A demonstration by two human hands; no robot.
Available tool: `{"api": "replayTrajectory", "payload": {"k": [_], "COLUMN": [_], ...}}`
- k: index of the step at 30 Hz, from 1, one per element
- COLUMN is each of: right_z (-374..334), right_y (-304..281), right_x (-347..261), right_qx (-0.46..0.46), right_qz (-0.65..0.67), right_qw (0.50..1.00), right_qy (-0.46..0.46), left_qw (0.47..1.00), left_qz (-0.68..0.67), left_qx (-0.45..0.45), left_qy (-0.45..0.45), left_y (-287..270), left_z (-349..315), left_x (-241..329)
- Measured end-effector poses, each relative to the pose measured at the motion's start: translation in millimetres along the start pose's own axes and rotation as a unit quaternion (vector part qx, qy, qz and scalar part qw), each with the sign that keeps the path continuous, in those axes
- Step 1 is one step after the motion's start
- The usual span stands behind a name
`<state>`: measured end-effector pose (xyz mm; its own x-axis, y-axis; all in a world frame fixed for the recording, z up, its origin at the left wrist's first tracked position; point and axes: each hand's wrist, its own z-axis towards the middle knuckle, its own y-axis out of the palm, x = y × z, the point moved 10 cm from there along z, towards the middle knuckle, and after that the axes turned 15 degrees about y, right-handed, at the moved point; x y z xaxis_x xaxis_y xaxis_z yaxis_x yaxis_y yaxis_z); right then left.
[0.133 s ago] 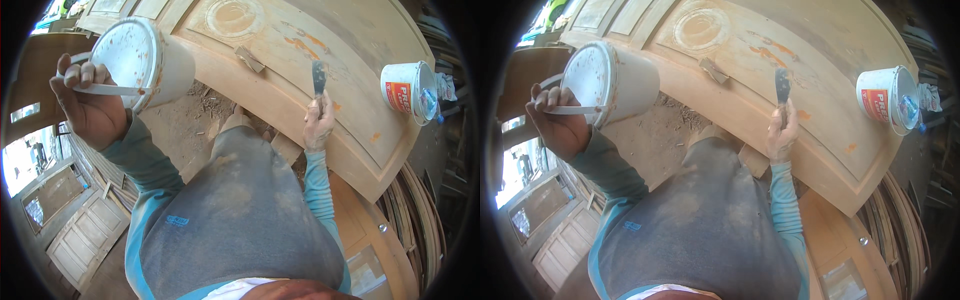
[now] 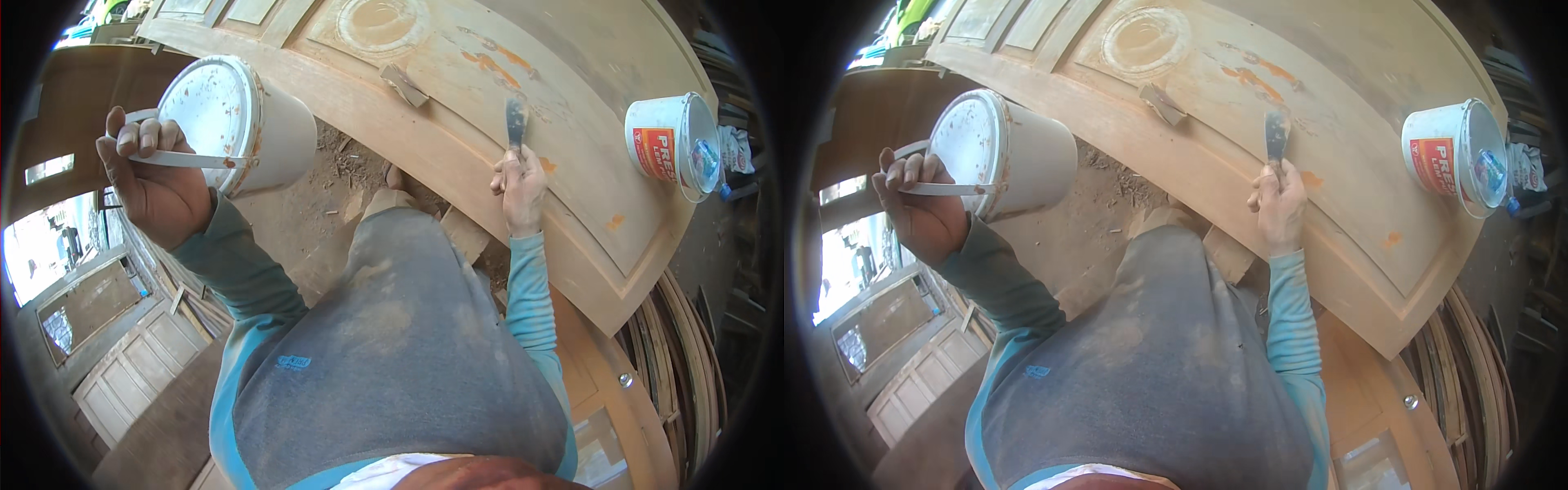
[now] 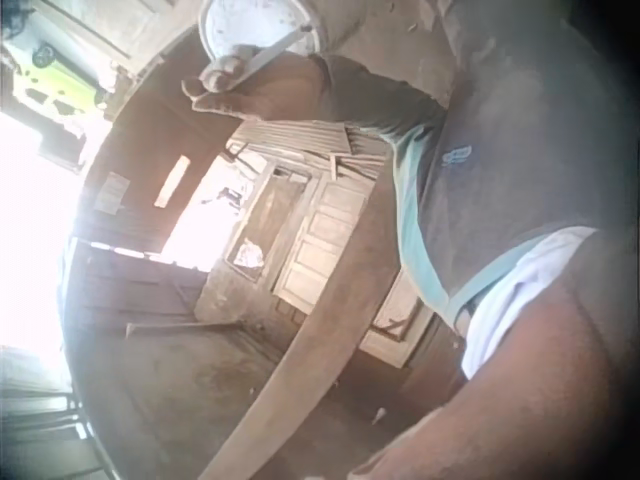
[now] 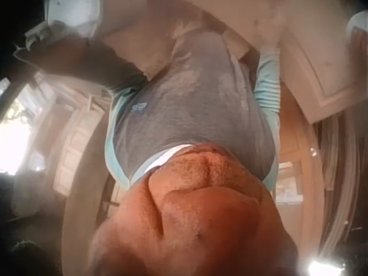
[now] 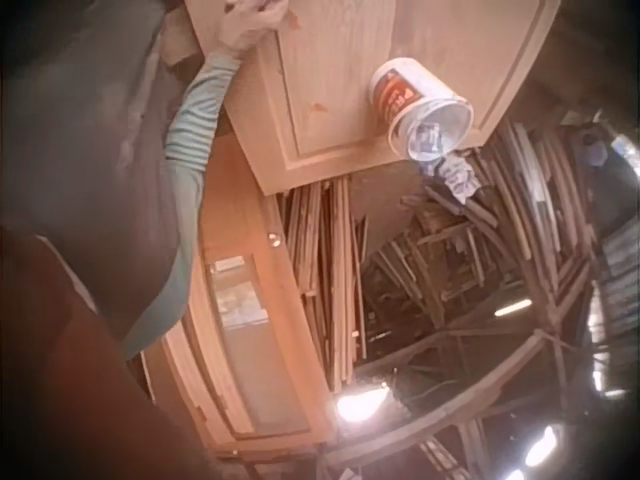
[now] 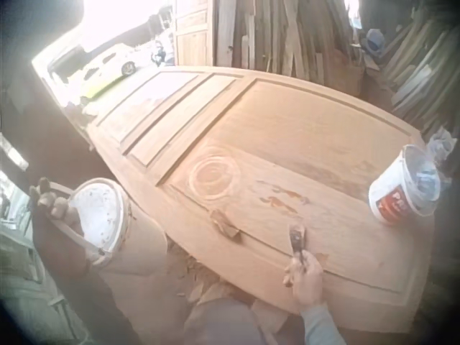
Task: The person applies wood putty to the surface of a wooden door using a scraper, scoops more putty from a bucket, and then sweeps the door with a broom.
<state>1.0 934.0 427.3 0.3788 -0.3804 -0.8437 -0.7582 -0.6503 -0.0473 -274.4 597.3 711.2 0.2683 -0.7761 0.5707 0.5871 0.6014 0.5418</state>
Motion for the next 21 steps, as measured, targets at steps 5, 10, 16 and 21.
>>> {"api": "replayTrajectory", "payload": {"k": [5, 10, 16, 21], "right_z": [-2.6, -30.5, -63.9, -44.7], "right_y": [-4.2, 4.9, 20.9, 37.4], "right_x": [4.2, -34.4, -103.9, -25.3], "right_qx": [-0.078, -0.167, -0.154, -0.132], "right_qz": [0.036, 0.076, 0.049, 0.059], "right_qw": [0.996, 0.983, 0.977, 0.989], "right_qy": [-0.014, 0.014, -0.138, -0.025], "left_qw": [0.995, 0.992, 0.97, 0.946], "left_qz": [0.03, 0.073, 0.201, 0.266], "left_qx": [0.096, 0.107, 0.123, 0.129], "left_qy": [0.018, 0.009, -0.065, -0.132], "left_y": [1.9, 21.8, 25.7, 19.5], "left_z": [-59.0, -112.5, -172.9, -222.6], "left_x": [34.2, 59.8, 83.8, 75.9]}}
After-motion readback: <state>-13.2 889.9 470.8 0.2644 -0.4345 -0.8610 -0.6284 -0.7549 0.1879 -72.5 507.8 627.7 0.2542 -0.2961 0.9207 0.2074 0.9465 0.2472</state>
